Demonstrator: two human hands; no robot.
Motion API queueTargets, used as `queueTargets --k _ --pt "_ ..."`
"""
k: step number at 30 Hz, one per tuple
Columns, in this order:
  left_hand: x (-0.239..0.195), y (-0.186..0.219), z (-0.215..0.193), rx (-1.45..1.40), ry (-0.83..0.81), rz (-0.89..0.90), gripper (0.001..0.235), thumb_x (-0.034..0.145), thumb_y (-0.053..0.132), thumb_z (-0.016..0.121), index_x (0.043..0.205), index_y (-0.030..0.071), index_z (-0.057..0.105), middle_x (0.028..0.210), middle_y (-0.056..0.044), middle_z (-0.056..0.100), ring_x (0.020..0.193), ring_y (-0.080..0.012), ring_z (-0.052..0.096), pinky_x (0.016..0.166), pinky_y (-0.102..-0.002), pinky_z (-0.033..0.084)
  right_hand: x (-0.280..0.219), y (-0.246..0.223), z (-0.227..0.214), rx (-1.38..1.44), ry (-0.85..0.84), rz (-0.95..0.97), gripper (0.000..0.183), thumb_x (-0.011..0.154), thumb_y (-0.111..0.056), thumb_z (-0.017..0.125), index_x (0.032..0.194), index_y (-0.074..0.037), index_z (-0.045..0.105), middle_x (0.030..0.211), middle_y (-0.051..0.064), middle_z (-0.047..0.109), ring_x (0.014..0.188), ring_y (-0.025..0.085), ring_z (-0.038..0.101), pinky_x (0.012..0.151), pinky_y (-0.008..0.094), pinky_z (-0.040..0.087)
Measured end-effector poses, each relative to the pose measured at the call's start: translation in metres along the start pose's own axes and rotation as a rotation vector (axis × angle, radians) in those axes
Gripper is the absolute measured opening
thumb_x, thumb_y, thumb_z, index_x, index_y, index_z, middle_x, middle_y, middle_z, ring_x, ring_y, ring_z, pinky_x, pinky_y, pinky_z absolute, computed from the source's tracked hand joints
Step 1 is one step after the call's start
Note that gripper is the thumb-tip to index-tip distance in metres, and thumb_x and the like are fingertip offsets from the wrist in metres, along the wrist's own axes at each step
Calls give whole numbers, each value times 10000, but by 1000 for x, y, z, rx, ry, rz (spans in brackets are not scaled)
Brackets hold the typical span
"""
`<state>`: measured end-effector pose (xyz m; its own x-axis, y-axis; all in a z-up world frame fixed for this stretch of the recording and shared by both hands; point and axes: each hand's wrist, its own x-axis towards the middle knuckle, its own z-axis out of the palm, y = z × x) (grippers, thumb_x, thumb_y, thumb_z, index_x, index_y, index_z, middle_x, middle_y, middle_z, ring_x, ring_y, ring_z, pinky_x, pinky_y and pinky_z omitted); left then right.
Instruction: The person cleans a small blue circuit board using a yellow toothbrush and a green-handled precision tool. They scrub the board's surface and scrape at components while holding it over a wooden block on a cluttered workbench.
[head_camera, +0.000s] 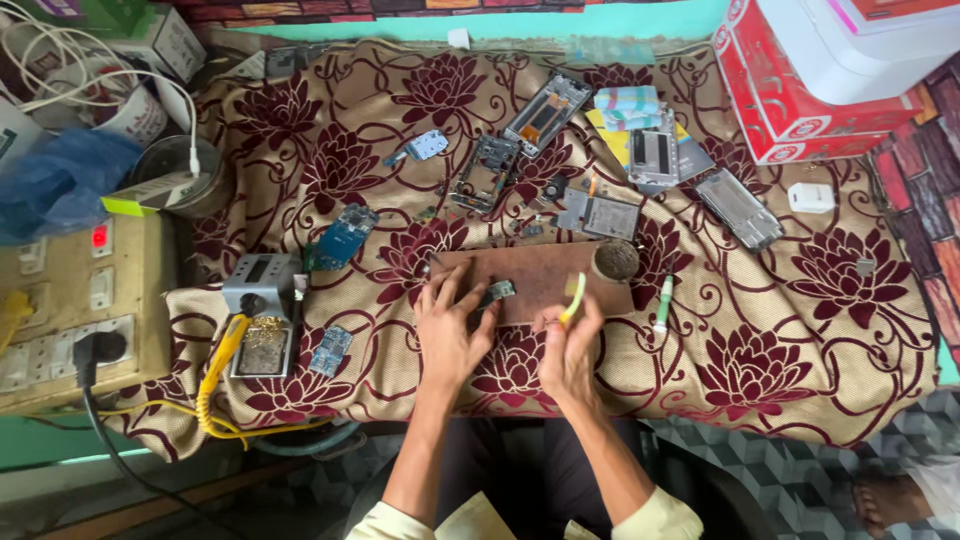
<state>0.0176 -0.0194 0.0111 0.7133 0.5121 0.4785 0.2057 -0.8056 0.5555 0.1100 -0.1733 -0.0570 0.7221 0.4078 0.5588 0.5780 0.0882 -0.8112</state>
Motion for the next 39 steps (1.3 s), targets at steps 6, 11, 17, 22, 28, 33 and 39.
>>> queueTargets --k 6,11,17,22,28,33,39 --pt "-1 -4 1 -66 3 -22 339 759 252 759 1055 95 811 1377 -101 643 1286 -322 524 1101 -476 383 -20 -13 -6 -200 -18 63 246 1042 -122 600 1276 -50 568 896 109 721 723 172 695 624 320 561" --pt "-3 -8 3 -112 22 -38 327 734 252 793 1012 81 820 1382 -97 659 1282 -302 539 1096 -462 400 -4 -54 4 -544 -71 -25 399 909 -127 755 1304 -110 705 892 128 770 727 245 740 608 341 569" --pt "-7 -14 9 -142 57 -37 297 775 263 790 1014 92 831 1367 -106 678 1329 -306 545 1120 -479 390 4 -85 -4 -809 -429 578 674 1004 -282 685 1596 -167 385 734 149 751 617 276 732 585 390 556" --pt "-7 -12 6 -111 25 -25 264 784 190 731 1005 92 838 1365 -105 688 1323 -312 535 1107 -475 384 8 -89 -10 -526 -332 335 661 932 -39 547 1563 -36 350 832 151 763 634 265 736 596 374 588" --pt "-6 -10 2 -137 31 -48 263 785 194 745 1008 83 827 1342 -80 696 1325 -290 538 1111 -456 375 24 -93 -1 -593 -399 403 485 955 -105 583 1437 -59 549 728 130 743 563 264 727 539 385 571" --pt "-9 -11 4 -122 42 -47 213 802 200 752 973 106 834 1211 14 763 1331 -272 557 1090 -453 393 21 -103 -1 -731 -479 402 233 950 -164 659 1133 -62 761 639 128 712 502 225 683 495 354 528" --pt "-9 -14 5 -92 44 -4 198 797 203 757 958 123 840 1119 27 786 1319 -281 553 1064 -476 397 19 -102 12 -696 -534 540 222 980 -129 576 1117 2 692 617 137 696 463 255 681 422 388 535"
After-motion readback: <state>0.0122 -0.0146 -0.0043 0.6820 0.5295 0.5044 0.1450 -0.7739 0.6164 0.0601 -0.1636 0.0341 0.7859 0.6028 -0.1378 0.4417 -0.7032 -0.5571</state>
